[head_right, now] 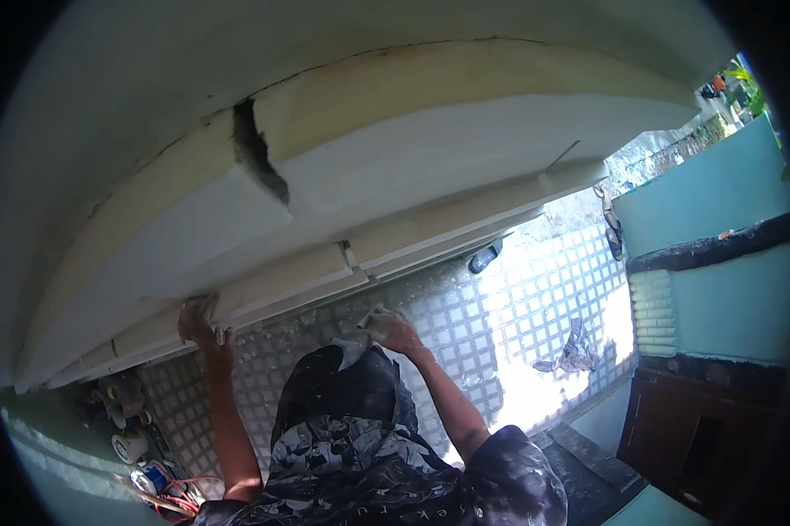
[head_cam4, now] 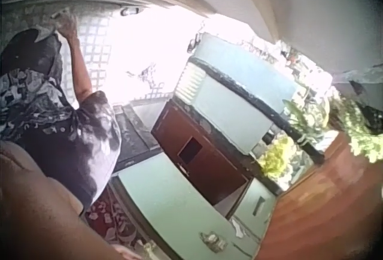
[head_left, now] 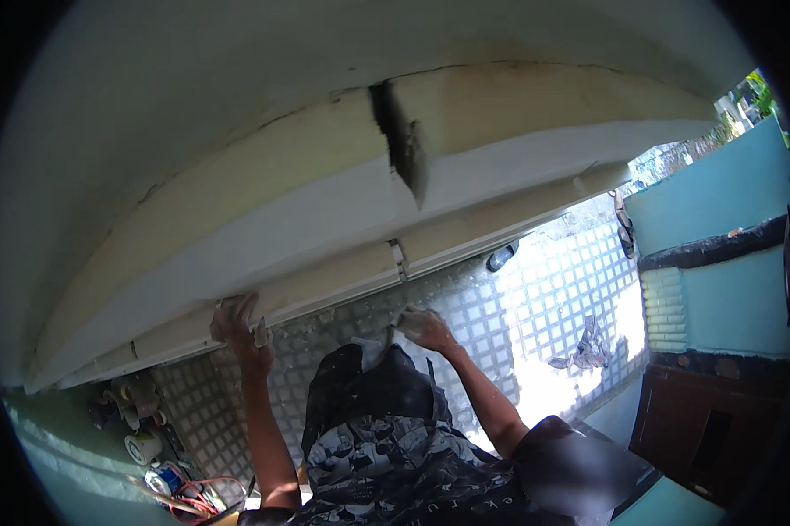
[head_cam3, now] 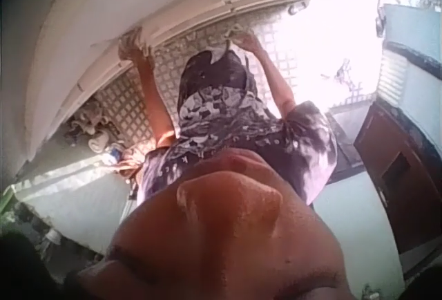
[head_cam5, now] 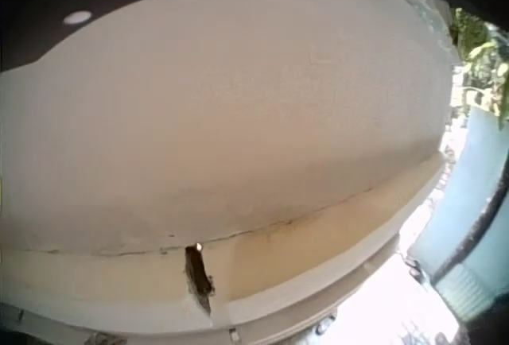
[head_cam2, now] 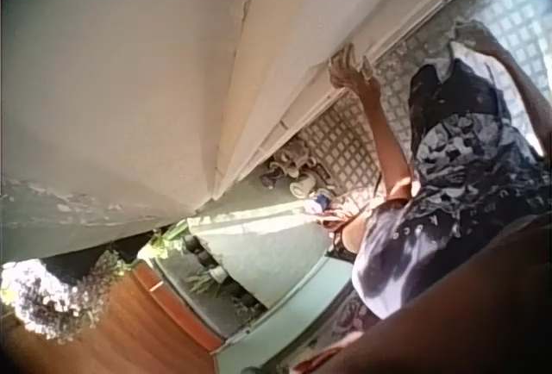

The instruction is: Applying putty to cracks and gaps in a textured exterior wall using a putty knife scraper.

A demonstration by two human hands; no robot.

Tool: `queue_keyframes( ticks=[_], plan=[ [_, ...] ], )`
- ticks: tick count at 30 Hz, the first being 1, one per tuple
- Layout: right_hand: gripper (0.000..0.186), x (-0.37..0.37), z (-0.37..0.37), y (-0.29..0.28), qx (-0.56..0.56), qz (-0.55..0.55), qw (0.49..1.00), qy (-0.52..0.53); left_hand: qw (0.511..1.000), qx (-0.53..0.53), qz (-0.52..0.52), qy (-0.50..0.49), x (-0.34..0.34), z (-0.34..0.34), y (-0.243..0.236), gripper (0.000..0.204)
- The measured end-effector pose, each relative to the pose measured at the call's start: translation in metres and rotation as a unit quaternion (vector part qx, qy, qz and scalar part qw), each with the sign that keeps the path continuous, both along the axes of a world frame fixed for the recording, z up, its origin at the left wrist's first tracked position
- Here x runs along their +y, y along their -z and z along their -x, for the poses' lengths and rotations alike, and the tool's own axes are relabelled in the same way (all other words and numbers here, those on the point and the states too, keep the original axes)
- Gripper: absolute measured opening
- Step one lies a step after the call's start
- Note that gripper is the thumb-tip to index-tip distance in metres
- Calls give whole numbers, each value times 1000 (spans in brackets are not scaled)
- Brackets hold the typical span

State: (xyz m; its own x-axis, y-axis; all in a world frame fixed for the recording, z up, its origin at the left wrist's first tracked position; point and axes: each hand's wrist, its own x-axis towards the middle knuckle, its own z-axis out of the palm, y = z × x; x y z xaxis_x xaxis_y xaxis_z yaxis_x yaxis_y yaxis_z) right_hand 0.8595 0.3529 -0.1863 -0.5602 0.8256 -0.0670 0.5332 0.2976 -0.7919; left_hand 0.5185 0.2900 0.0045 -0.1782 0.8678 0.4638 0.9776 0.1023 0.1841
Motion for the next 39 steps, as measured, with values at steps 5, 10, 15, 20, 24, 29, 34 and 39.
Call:
queue_keyframes(
  ticks=[5, 10, 15, 20, 24, 29, 34, 39],
  plan=[
    [48, 47, -24, -21, 46, -125, 954, 268, 1000, -5, 10, 1, 1, -7, -23, 46],
    [42, 44, 35, -17, 35, -129, 952, 275, 950, -309, -4, 46, -25, -9, -41, 55],
    [40, 13, 87, -29, 96, -167, 981, 22, 879, -431, -159, 124, -86, 15, -28, 42],
    [39, 12, 120, -39, 34, -272, 928, 253, 772, -627, -89, -48, -196, 40, 8, 39],
    [46, -1, 170, -23, 44, -219, 919, 325, 746, -652, -113, -79, -269, 56, 39, 42],
    [49, -30, 239, -1, 22, -196, 945, 260, 757, -631, -121, -117, -331, 67, 43, 38],
    [41, -60, 292, 6, -77, -182, 920, 339, 753, -627, -166, -109, -371, 86, 43, 35],
    [38, -86, 295, -12, -43, -81, 996, 9, 692, -686, -171, -145, -394, 106, 50, 31]
  ],
)
